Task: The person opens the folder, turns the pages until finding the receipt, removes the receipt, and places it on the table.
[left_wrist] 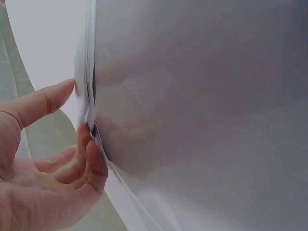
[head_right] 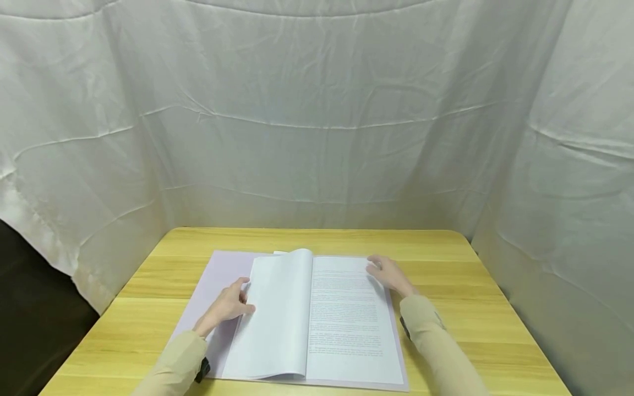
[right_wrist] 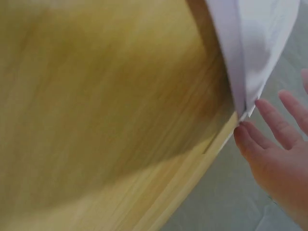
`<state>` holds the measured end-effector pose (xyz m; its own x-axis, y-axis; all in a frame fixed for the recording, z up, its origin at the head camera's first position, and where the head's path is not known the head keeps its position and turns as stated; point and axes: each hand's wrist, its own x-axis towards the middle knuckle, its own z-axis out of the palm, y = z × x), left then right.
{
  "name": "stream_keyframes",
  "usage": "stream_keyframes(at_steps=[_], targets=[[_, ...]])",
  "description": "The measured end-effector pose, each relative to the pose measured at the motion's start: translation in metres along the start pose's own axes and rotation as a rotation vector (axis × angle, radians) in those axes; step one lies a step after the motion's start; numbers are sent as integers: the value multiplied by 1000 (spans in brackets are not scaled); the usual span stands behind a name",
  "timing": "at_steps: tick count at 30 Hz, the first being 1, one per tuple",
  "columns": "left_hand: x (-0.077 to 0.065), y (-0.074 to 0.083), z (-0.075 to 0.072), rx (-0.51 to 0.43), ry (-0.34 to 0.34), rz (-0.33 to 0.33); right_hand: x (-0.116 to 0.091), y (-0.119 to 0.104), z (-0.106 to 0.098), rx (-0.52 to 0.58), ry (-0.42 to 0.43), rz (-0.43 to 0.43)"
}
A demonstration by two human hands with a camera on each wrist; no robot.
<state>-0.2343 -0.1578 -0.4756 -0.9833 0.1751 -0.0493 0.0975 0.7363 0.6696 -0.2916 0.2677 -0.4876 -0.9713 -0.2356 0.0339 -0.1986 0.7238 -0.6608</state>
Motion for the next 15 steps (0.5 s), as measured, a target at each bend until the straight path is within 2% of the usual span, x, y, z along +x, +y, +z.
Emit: stream_keyframes(at_steps=[5,8,12,15], targets=[[4,1,5,14,-19,38,6,4,2,-57,10,14],[5,2,7,-8,-78,115,8,5,2,-66,7,4],[6,3,8,24,-181,243,9,6,1,-60,15,-1],[7,2,9,37,-229,280,10,7,1,-37,16,6]])
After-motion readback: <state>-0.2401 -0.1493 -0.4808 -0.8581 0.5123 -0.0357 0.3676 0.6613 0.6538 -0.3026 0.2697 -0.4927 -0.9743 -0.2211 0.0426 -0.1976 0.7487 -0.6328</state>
